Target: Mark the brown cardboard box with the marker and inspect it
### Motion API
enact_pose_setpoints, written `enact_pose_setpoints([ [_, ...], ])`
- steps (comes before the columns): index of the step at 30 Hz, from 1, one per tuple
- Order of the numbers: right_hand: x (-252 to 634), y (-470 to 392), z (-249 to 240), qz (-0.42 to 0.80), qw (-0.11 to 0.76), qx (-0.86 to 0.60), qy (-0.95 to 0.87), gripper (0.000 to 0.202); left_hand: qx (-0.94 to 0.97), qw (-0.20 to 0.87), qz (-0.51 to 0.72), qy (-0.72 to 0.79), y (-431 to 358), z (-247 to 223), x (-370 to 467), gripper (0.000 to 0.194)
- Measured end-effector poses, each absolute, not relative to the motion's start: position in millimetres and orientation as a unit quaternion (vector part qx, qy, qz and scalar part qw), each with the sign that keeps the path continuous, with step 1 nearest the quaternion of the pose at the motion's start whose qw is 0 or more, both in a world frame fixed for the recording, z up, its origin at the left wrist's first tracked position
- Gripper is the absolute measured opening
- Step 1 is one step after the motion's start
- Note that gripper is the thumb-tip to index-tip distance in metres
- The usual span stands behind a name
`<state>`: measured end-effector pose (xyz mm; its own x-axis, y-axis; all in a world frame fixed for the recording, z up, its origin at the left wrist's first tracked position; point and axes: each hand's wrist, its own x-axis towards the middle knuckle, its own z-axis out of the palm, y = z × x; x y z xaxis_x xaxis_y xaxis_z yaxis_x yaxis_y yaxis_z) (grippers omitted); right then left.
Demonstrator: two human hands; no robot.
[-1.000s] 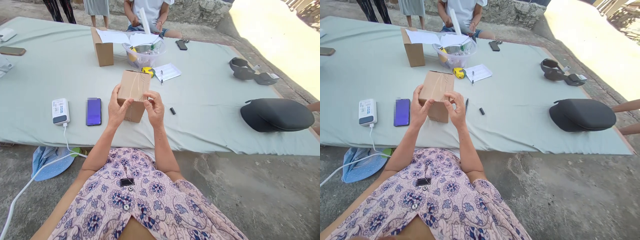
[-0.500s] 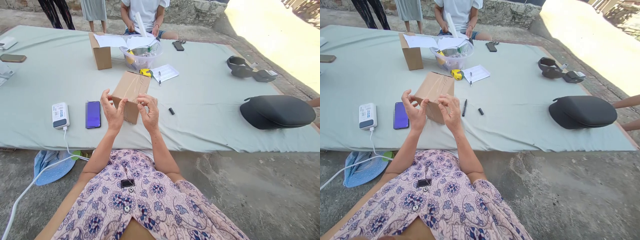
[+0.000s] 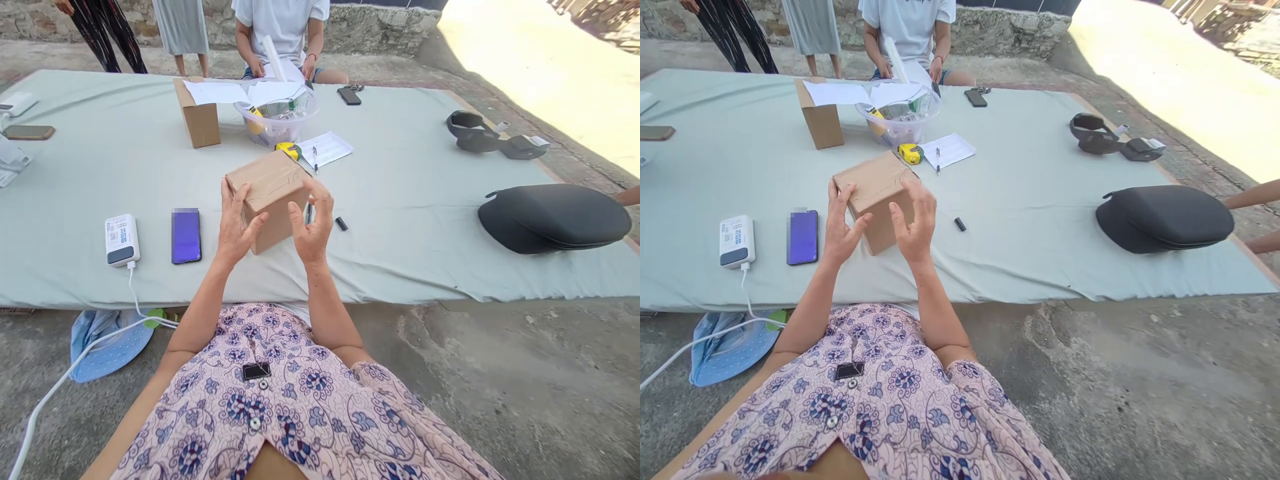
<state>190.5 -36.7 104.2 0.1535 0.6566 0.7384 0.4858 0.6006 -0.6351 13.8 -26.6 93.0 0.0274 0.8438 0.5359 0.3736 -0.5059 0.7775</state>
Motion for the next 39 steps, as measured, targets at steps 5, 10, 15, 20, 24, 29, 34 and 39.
enact_pose_setpoints([
  [5,199,-22,99,0.071,0.629,-0.464,-0.620,0.086,0.706,0.255,0.524,0.403,-26,97,11,0.057],
  [10,183,-25,98,0.093,0.636,-0.488,-0.591,0.090,0.671,0.269,0.552,0.415,-30,102,21,0.059],
  [15,178,-28,96,0.067,0.630,-0.494,-0.596,0.075,0.620,0.264,0.582,0.455,-29,105,30,0.051],
  [20,191,-32,90,0.128,0.637,-0.467,-0.600,0.057,0.619,0.288,0.592,0.428,-22,101,22,0.063],
  [24,204,-35,88,0.187,0.637,-0.441,-0.604,0.053,0.625,0.295,0.586,0.423,-19,98,17,0.072],
  [29,209,-35,86,0.215,0.658,-0.395,-0.604,0.041,0.623,0.316,0.585,0.413,-14,100,10,0.070],
  [34,211,-34,83,0.204,0.644,-0.408,-0.614,0.042,0.623,0.309,0.576,0.430,-10,99,1,0.070],
  [39,222,-27,86,0.186,0.614,-0.424,-0.639,0.049,0.616,0.315,0.570,0.444,-8,97,-8,0.068],
])
